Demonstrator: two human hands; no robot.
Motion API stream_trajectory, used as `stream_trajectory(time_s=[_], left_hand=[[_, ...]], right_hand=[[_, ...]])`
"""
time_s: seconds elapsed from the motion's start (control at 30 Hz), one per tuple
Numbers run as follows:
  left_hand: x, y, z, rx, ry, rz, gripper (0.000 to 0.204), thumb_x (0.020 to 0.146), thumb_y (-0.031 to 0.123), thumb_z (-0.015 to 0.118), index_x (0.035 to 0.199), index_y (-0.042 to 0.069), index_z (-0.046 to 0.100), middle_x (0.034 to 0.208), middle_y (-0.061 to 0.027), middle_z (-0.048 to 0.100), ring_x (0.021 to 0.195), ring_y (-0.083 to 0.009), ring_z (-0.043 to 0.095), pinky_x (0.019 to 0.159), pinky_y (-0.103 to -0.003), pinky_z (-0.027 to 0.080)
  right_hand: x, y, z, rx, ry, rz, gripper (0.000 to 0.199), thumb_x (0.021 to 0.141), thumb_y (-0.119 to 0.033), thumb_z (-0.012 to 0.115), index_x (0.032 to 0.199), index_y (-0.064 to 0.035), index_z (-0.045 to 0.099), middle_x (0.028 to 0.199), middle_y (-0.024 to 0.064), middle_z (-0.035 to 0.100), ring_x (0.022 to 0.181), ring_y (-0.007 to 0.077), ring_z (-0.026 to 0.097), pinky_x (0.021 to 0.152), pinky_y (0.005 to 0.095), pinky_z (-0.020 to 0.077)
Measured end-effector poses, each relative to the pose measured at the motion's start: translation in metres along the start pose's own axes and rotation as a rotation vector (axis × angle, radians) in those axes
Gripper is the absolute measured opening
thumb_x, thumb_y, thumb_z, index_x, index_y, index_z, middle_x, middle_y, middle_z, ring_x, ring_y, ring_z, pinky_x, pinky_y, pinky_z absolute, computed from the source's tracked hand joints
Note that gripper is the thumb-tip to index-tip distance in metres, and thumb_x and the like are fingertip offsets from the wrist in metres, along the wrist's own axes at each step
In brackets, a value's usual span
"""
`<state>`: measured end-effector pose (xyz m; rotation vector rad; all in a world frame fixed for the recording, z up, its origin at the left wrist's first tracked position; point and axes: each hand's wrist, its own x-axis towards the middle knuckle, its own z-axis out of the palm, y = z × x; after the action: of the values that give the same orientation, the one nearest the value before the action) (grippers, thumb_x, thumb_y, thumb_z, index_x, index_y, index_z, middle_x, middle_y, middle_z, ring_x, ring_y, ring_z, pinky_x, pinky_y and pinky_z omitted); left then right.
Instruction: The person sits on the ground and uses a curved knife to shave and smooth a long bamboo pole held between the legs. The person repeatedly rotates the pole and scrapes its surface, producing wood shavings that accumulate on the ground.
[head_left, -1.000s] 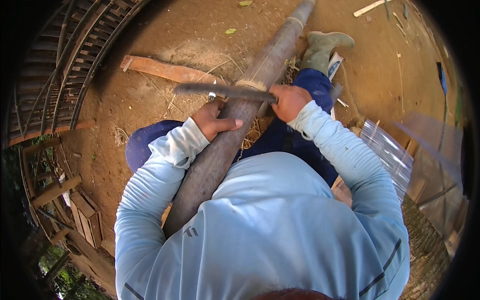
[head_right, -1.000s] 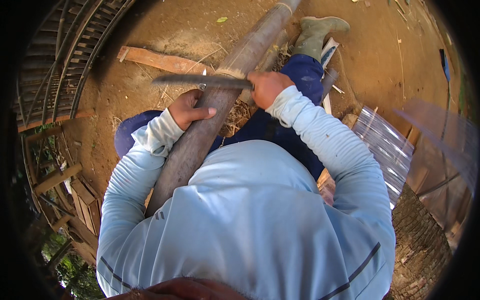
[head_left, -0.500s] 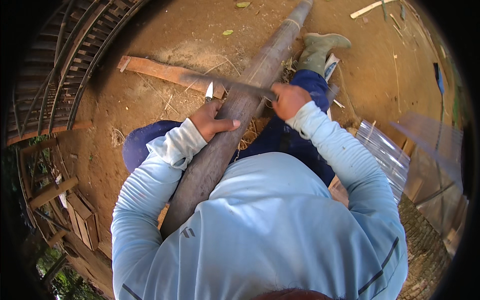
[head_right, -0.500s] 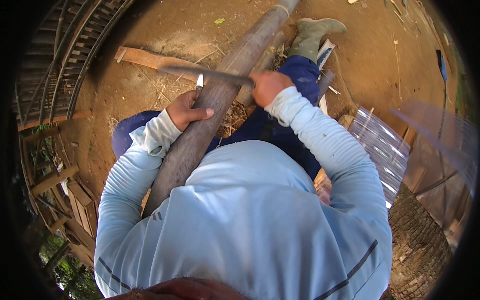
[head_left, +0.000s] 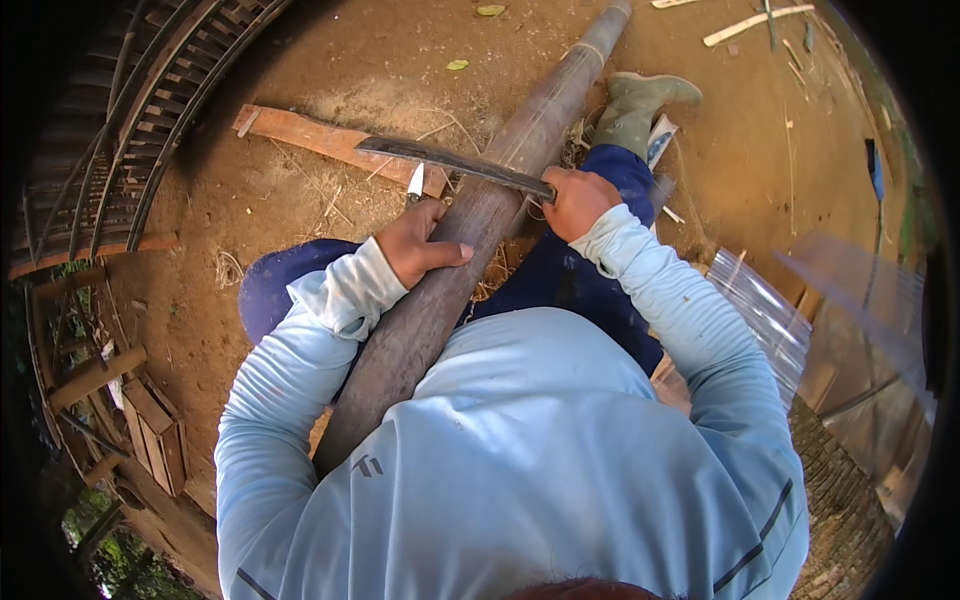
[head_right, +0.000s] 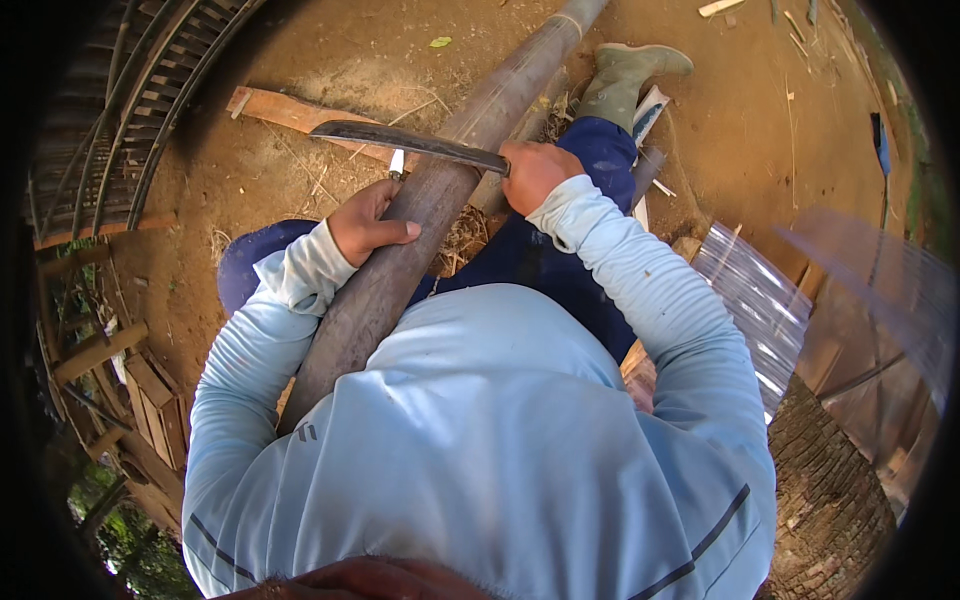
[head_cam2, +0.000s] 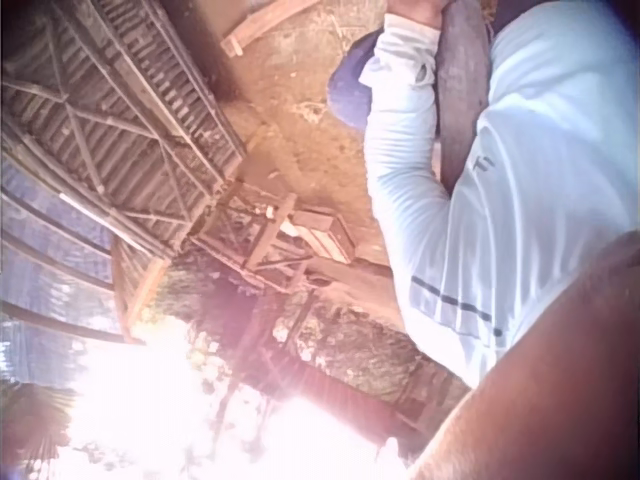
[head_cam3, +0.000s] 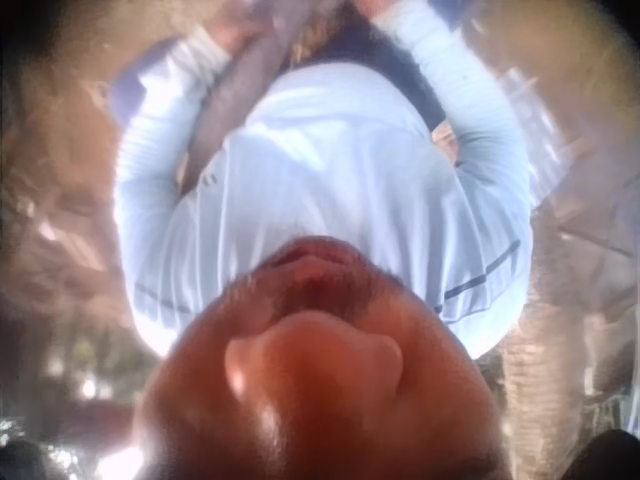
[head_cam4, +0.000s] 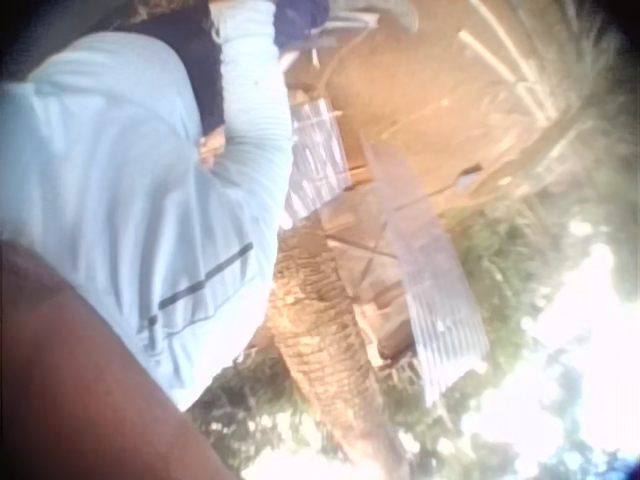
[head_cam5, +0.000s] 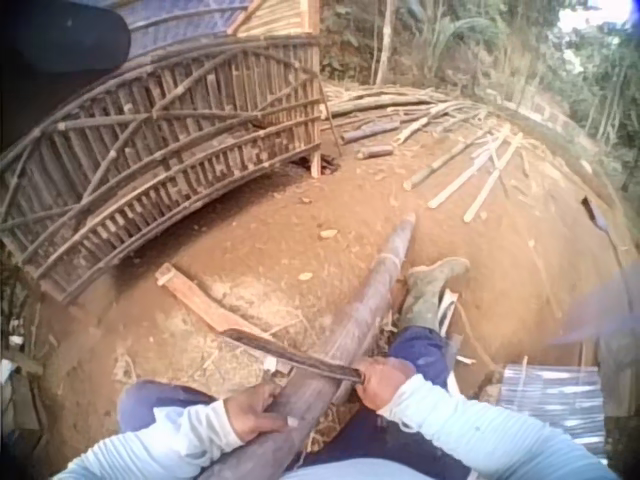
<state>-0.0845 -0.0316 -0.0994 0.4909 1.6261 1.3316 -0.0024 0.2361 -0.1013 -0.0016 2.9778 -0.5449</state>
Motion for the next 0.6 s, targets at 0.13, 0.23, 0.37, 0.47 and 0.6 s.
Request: stream_trajectory(time_s=[0.13, 0.23, 0.37, 0.47, 0.6], left_hand=[[-0.001, 0.012, 0.008, -0.017, 0.014, 0.176, 0.061, 0.083, 0.024, 0.076, 0.124, -0.013, 0.052, 0.113, -0.0179, 0.065, 0.106, -0.0226, 0.061, 0.095, -0.034, 0.047], [-0.001, 0.011, 0.007, 0.023, -0.013, 0.101, 0.061, 0.083, 0.024, 0.076, 0.126, -0.012, 0.052, 0.113, -0.0173, 0.065, 0.105, -0.0223, 0.061, 0.095, -0.034, 0.047], [0.000, 0.003, 0.008, 0.037, 0.075, 0.271, 0.061, 0.082, 0.025, 0.076, 0.126, -0.011, 0.053, 0.113, -0.0170, 0.065, 0.105, -0.0223, 0.061, 0.095, -0.034, 0.047], [-0.004, 0.017, 0.007, 0.020, -0.048, -0.055, 0.063, 0.081, 0.025, 0.076, 0.127, -0.011, 0.053, 0.112, -0.0168, 0.066, 0.104, -0.0222, 0.062, 0.094, -0.035, 0.048], [-0.006, 0.004, 0.011, -0.089, 0.046, 0.153, 0.060, 0.080, 0.025, 0.074, 0.124, -0.011, 0.055, 0.108, -0.0159, 0.067, 0.098, -0.0207, 0.063, 0.089, -0.034, 0.050]], right_hand=[[-0.012, -0.012, 0.000, -0.006, 0.011, -0.083, 0.019, 0.082, -0.017, 0.066, 0.098, -0.0064, 0.063, 0.094, 0.0169, 0.070, 0.090, 0.0389, 0.068, 0.079, 0.0488, 0.0555], [-0.002, 0.022, 0.015, 0.003, 0.147, 0.032, 0.019, 0.080, -0.016, 0.069, 0.096, -0.0076, 0.063, 0.089, 0.0184, 0.069, 0.085, 0.0399, 0.067, 0.076, 0.0490, 0.0541], [-0.009, 0.001, 0.008, 0.043, 0.062, -0.081, 0.021, 0.081, -0.017, 0.069, 0.100, -0.0084, 0.065, 0.090, 0.0202, 0.068, 0.086, 0.0410, 0.067, 0.077, 0.0490, 0.0540], [-0.001, 0.019, 0.011, -0.001, 0.146, 0.034, 0.019, 0.080, -0.016, 0.069, 0.096, -0.0089, 0.063, 0.087, 0.0190, 0.067, 0.085, 0.0411, 0.067, 0.076, 0.0494, 0.0534], [-0.009, -0.004, -0.001, 0.021, 0.012, -0.081, 0.018, 0.080, -0.016, 0.069, 0.094, -0.0074, 0.062, 0.086, 0.0197, 0.067, 0.085, 0.0416, 0.066, 0.075, 0.0498, 0.0530]])
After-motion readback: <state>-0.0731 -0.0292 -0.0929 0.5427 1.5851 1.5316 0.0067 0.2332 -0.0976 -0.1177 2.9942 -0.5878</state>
